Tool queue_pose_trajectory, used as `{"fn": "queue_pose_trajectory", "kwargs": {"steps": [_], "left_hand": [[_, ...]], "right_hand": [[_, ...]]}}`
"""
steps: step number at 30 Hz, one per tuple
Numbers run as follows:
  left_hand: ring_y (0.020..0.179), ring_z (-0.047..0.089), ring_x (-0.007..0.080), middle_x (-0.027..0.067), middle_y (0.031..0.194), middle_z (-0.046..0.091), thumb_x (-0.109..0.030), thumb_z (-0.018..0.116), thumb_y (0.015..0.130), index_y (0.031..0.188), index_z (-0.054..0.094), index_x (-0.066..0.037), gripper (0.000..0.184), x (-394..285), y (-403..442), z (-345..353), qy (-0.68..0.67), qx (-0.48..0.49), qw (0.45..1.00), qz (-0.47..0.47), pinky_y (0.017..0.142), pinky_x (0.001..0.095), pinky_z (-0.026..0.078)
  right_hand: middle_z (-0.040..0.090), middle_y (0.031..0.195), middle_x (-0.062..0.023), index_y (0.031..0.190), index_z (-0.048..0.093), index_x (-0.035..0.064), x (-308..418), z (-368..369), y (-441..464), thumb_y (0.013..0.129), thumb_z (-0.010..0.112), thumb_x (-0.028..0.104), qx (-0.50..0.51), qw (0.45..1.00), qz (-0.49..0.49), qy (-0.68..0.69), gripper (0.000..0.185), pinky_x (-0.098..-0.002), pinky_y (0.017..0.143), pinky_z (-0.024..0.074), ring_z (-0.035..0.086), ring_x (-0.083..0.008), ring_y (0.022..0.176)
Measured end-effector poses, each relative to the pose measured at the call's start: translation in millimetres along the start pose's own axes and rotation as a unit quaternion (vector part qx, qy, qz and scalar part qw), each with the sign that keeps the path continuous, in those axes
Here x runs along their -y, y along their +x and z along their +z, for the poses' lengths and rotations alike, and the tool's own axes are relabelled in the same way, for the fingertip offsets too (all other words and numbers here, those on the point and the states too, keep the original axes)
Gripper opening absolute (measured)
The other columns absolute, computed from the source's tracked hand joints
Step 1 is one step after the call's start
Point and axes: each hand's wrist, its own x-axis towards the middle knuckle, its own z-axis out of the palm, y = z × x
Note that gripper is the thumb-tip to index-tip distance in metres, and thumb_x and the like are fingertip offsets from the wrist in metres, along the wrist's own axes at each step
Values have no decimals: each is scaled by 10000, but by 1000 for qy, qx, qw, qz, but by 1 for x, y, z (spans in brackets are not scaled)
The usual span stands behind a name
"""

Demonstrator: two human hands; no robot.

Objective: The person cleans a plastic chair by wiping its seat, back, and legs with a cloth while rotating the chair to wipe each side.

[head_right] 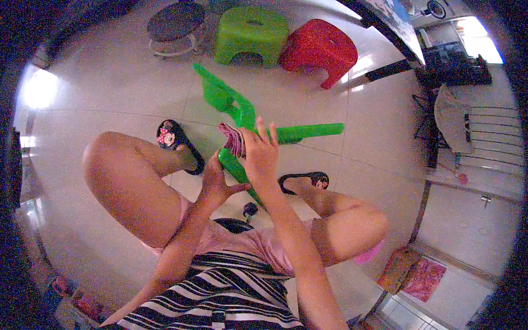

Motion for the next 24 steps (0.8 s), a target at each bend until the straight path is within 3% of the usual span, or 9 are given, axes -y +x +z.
{"fn": "queue_pose_trajectory", "kwargs": {"steps": [7, 10, 16, 19, 24], "left_hand": [[1191, 422, 389, 231, 1289, 419, -531, 859, 487, 1355, 267, 52, 1202, 1, 4, -1, -33, -5, 999, 17, 978, 447, 370], [1188, 426, 387, 237, 1281, 424, -523, 863, 485, 1349, 271, 52, 1195, 2, 5, 1, -48, 14, 999, -12, 974, 448, 370], [1197, 419, 388, 232, 1295, 414, -566, 843, 488, 1359, 258, 48, 1216, -1, 4, -3, -26, 9, 1000, 6, 980, 453, 367], [1204, 414, 389, 227, 1306, 408, -571, 837, 494, 1367, 248, 46, 1221, 0, 2, -1, -6, -5, 1000, 18, 988, 454, 364], [1208, 414, 388, 232, 1312, 407, -570, 836, 494, 1371, 240, 47, 1226, -2, 4, -4, -16, 16, 1000, -1, 991, 451, 368]], "right_hand": [[632, 1135, -115, 1110, 615, 85, -3, 3, -7, 715, 657, 132, 12, 998, -19, 63, 400, -446, 1039, 357, 538, -308, 1160], [634, 1075, -112, 1069, 634, 80, 4, 5, -13, 684, 654, 85, -28, 996, -34, 72, 386, -429, 974, 401, 568, -324, 1069], [595, 994, -111, 1012, 650, 66, 4, -18, -6, 652, 649, 9, -4, 989, 18, 147, 365, -422, 832, 438, 555, -328, 948], [583, 1024, -95, 1049, 631, 100, -26, -25, 2, 618, 731, 60, -48, 995, 74, 44, 444, -414, 845, 435, 547, -322, 997], [584, 1027, -78, 1078, 642, 113, -78, -37, 10, 634, 719, 48, -105, 986, 119, -49, 455, -417, 836, 435, 543, -312, 1003]]}}
